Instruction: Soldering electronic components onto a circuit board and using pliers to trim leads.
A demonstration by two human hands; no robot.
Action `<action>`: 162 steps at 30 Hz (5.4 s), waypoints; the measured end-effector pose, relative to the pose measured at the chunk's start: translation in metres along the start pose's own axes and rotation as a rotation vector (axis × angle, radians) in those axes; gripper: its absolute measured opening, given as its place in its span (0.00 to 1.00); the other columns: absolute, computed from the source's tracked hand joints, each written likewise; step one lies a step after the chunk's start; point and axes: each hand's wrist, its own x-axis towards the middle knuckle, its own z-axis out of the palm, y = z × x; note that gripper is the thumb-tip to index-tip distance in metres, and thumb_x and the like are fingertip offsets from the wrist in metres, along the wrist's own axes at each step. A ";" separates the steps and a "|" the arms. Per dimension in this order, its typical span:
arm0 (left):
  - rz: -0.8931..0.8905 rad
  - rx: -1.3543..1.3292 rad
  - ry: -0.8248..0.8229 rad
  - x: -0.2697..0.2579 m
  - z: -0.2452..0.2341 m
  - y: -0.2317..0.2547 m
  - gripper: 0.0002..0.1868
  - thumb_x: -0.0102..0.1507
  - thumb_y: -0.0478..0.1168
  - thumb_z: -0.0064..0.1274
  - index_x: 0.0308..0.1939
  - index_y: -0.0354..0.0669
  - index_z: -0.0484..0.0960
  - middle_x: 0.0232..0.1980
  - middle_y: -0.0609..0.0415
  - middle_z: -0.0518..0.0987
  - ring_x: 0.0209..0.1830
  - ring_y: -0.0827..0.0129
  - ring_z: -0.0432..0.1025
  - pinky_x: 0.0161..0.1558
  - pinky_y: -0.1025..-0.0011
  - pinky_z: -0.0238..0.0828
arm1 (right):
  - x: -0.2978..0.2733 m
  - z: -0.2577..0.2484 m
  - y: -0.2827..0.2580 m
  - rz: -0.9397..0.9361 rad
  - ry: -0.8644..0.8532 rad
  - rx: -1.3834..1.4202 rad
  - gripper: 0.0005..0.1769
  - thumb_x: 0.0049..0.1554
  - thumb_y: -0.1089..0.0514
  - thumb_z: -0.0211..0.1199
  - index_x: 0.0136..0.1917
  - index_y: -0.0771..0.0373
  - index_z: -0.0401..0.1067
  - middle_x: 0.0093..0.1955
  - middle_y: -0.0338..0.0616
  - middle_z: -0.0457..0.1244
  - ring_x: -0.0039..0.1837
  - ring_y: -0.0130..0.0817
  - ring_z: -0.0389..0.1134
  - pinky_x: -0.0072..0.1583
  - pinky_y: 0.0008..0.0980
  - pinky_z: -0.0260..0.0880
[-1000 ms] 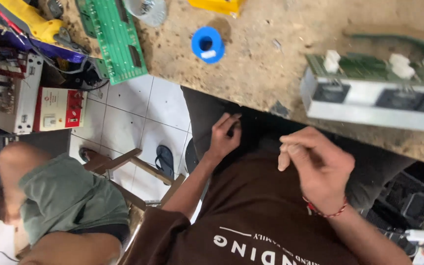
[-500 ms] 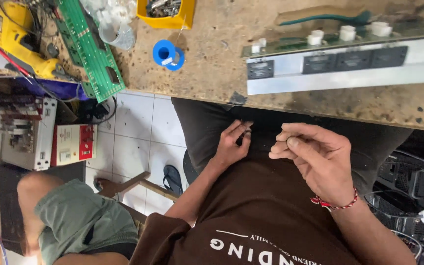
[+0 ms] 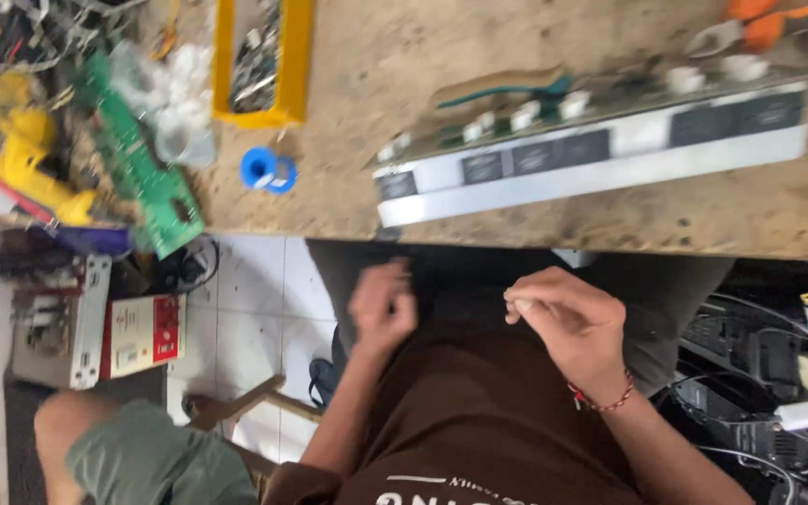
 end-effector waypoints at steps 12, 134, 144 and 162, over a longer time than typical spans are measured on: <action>-0.056 0.377 -0.027 0.113 -0.007 -0.058 0.24 0.71 0.34 0.48 0.72 0.36 0.67 0.53 0.43 0.72 0.49 0.58 0.68 0.45 0.62 0.71 | 0.063 -0.040 -0.029 -0.244 -0.212 -0.222 0.05 0.56 0.72 0.60 0.44 0.71 0.77 0.41 0.56 0.69 0.40 0.45 0.75 0.46 0.36 0.82; -0.086 0.402 0.113 0.137 -0.007 -0.040 0.17 0.62 0.33 0.53 0.55 0.32 0.80 0.45 0.41 0.77 0.37 0.54 0.72 0.35 0.63 0.71 | 0.247 -0.010 -0.061 0.368 -0.845 -0.749 0.08 0.52 0.60 0.67 0.45 0.56 0.84 0.55 0.37 0.73 0.59 0.32 0.74 0.66 0.39 0.72; -0.047 0.409 0.147 0.133 -0.005 -0.041 0.17 0.61 0.34 0.52 0.54 0.33 0.80 0.46 0.42 0.77 0.38 0.53 0.73 0.35 0.63 0.71 | 0.235 -0.004 -0.064 0.448 -0.680 -0.828 0.05 0.50 0.61 0.68 0.41 0.57 0.84 0.55 0.37 0.75 0.60 0.32 0.75 0.69 0.42 0.69; -0.017 0.398 0.161 0.130 -0.004 -0.042 0.18 0.60 0.34 0.53 0.54 0.32 0.80 0.45 0.41 0.76 0.39 0.52 0.71 0.38 0.61 0.73 | 0.221 0.003 -0.061 0.271 -0.478 -0.755 0.05 0.49 0.65 0.71 0.40 0.59 0.83 0.43 0.40 0.75 0.48 0.28 0.76 0.59 0.28 0.76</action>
